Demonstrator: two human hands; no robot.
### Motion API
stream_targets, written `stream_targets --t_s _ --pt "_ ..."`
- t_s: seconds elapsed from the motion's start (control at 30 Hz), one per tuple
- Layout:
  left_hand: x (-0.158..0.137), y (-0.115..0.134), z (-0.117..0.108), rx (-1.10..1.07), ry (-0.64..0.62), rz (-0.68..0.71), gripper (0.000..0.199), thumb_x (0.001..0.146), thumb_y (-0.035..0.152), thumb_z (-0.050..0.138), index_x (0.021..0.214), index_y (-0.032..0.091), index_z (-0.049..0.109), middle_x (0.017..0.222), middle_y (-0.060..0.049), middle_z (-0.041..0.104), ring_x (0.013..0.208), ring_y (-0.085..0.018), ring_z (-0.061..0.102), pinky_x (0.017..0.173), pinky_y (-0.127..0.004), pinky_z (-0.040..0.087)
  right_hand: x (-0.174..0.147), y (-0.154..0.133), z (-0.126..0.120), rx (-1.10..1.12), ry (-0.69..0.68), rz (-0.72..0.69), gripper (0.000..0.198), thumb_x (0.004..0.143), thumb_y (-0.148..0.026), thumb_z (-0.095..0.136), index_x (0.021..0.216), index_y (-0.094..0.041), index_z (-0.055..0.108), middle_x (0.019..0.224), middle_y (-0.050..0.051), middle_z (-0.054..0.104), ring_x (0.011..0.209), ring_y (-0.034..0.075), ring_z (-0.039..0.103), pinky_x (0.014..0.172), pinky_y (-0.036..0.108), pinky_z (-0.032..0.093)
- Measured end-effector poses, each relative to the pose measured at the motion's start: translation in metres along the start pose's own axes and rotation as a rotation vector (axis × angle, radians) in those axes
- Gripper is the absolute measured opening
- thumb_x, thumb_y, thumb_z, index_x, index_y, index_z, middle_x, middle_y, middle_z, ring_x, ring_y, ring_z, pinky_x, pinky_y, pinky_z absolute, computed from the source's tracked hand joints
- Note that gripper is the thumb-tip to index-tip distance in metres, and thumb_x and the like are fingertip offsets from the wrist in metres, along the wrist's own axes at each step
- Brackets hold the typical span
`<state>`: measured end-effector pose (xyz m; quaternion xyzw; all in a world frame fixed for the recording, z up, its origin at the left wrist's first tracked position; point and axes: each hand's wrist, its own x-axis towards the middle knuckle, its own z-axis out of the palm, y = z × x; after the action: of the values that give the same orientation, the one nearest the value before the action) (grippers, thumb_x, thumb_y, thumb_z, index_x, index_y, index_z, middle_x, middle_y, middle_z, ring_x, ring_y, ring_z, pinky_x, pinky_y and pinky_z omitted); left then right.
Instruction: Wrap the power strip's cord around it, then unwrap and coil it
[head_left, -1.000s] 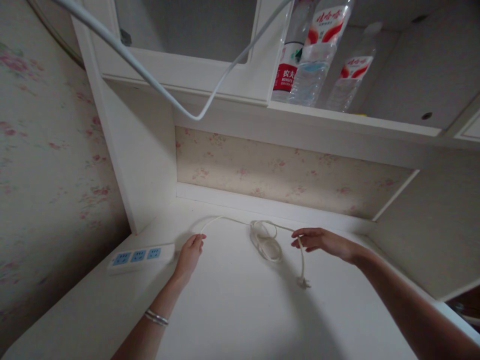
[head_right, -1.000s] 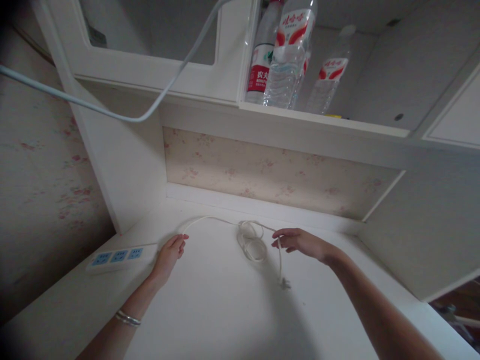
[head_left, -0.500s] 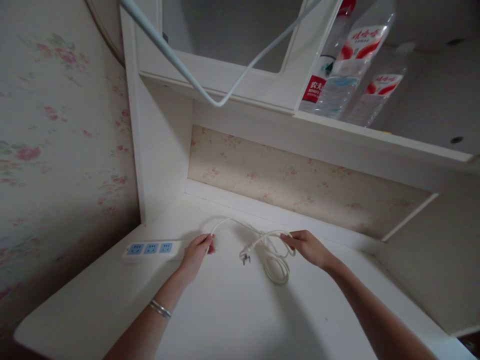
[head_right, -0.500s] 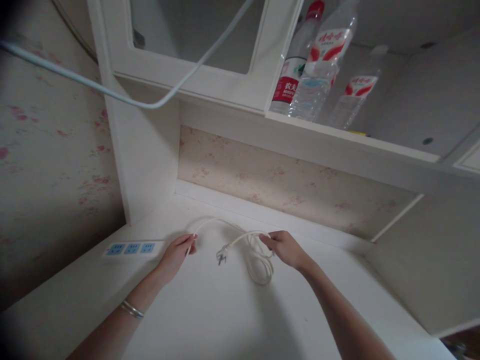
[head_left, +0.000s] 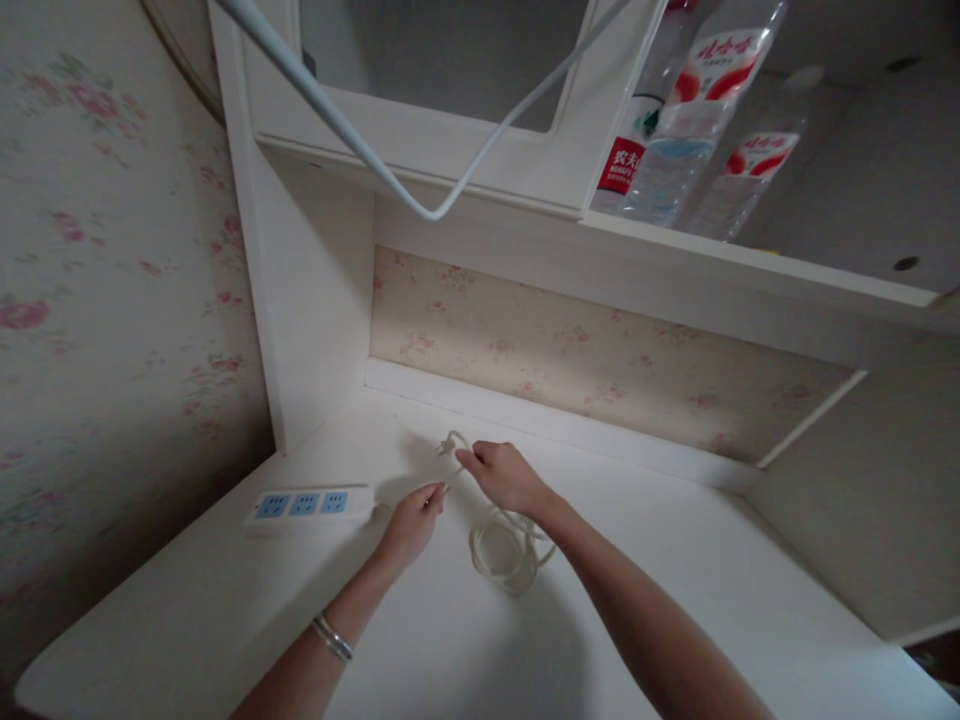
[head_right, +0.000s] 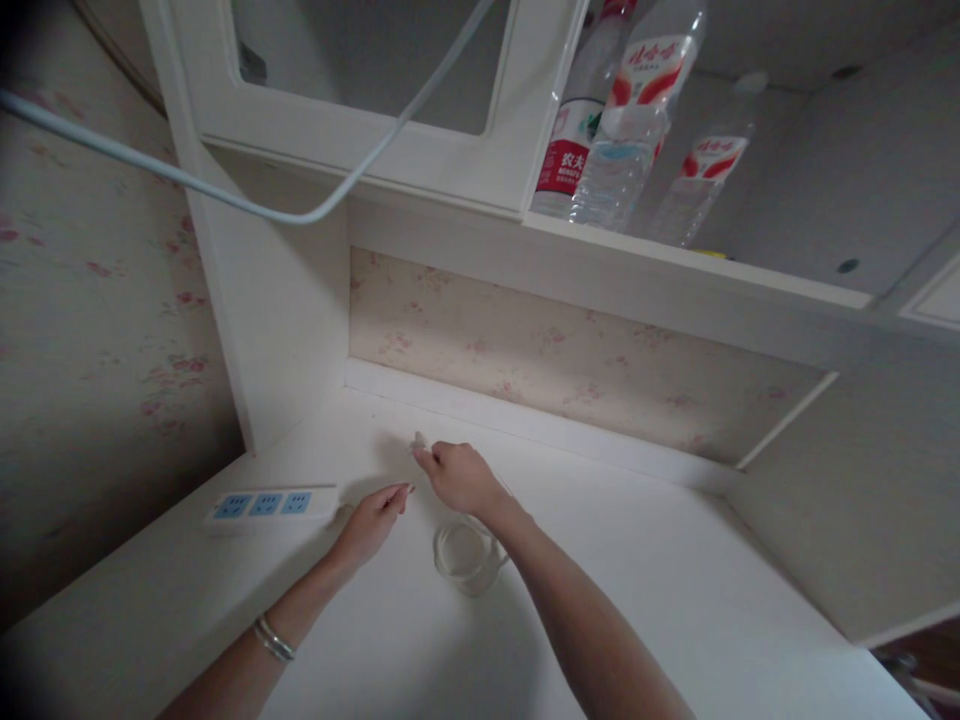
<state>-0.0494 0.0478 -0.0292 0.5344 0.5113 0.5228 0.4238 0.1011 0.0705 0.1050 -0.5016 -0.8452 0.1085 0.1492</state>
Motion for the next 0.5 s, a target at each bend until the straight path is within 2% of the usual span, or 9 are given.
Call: stream_targets --t_s 0.13,0.27,0.5 --pt "0.005 -0.001 0.004 -0.099 -0.012 -0.059 0.035 0.078 0.047 0.036 0.060 0.019 0.048 0.053 0.004 0.042 0.048 -0.011 0.037 0.047 -0.023 0.028 -0.003 -0.025 0.034 -0.165 -0.092 -0.011 0.051 0.095 -0.046 0.023 0.090 -0.016 0.064 0.086 0.013 0.069 0.077 0.021 0.064 0.066 0.028 0.039" --pt "0.005 -0.001 0.001 -0.151 0.052 -0.090 0.033 0.076 0.044 0.032 0.056 0.020 0.043 0.050 0.004 0.038 0.046 -0.010 0.036 0.046 -0.022 0.030 -0.014 -0.031 0.055 -0.182 -0.125 -0.029 0.052 0.097 -0.042 0.016 0.101 -0.017 0.061 0.090 0.014 0.069 0.080 0.023 0.065 0.068 0.030 0.041" --pt "-0.003 0.006 -0.004 -0.046 0.123 -0.119 0.039 0.078 0.047 0.042 0.066 0.015 0.060 0.057 -0.001 0.055 0.053 -0.014 0.048 0.050 -0.024 0.034 -0.039 -0.010 0.082 -0.047 -0.191 0.065 0.050 0.096 -0.043 0.024 0.092 -0.017 0.067 0.090 0.013 0.070 0.081 0.021 0.065 0.069 0.028 0.039"
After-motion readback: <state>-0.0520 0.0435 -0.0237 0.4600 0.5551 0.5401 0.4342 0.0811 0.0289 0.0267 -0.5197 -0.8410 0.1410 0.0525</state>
